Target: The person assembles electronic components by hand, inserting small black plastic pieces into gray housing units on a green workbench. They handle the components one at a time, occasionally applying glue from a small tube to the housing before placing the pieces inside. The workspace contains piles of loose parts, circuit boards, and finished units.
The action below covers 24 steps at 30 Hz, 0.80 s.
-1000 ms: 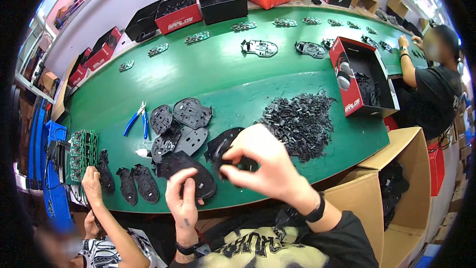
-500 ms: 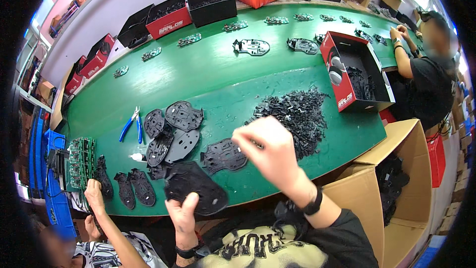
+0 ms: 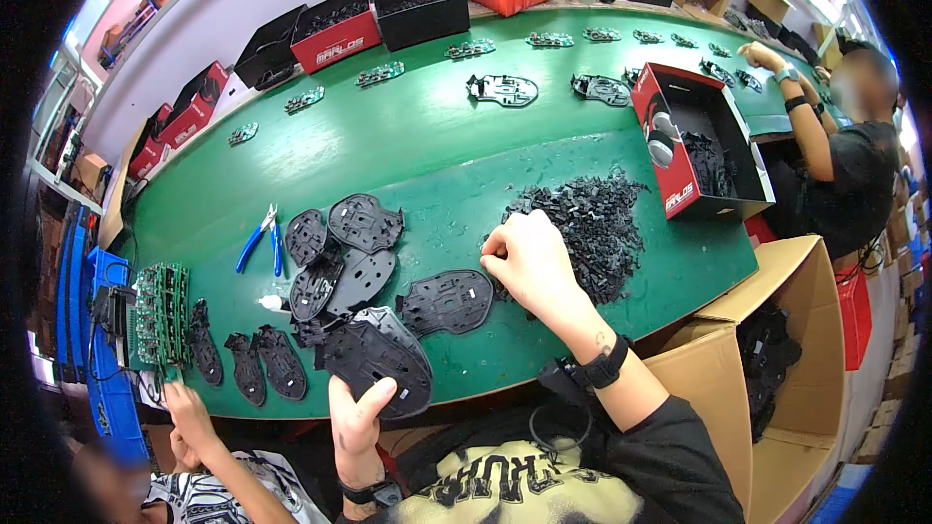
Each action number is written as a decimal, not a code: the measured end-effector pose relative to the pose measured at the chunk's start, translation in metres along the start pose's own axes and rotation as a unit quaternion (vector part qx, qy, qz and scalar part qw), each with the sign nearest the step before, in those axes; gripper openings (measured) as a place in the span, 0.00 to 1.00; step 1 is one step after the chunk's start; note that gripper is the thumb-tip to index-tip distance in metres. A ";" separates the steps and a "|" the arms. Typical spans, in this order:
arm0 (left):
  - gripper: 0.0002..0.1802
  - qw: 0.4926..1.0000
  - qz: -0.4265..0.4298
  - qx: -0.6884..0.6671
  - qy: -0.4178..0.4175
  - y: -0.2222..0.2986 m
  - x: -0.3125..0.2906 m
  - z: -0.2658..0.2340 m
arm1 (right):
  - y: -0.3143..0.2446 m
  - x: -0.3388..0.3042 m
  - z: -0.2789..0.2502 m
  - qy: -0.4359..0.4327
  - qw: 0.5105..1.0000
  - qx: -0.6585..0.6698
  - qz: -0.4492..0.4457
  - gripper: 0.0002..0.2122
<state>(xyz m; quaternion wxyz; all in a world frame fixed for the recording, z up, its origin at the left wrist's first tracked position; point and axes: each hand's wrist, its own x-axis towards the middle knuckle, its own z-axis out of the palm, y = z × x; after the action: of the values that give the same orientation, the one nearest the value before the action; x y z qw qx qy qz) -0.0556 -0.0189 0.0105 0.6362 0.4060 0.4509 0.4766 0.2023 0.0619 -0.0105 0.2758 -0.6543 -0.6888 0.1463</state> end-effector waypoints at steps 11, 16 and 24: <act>0.11 0.999 0.018 -0.046 -0.015 -0.005 0.014 0.001 | -0.041 -0.040 -0.040 -0.106 0.837 0.535 0.030 0.03; 0.10 0.997 0.018 -0.036 -0.072 0.002 0.022 0.017 | -0.051 -0.067 -0.026 -0.138 0.861 0.483 -0.084 0.06; 0.09 0.995 0.037 0.040 -0.080 0.013 0.020 0.022 | -0.055 -0.070 -0.031 -0.069 0.922 0.353 -0.142 0.10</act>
<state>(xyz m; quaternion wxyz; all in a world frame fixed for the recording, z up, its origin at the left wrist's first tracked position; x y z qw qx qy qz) -0.0351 0.0018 0.0243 0.6354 0.4845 0.4014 0.4476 0.1741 -0.0176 0.0317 0.4585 -0.3984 -0.6953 0.3843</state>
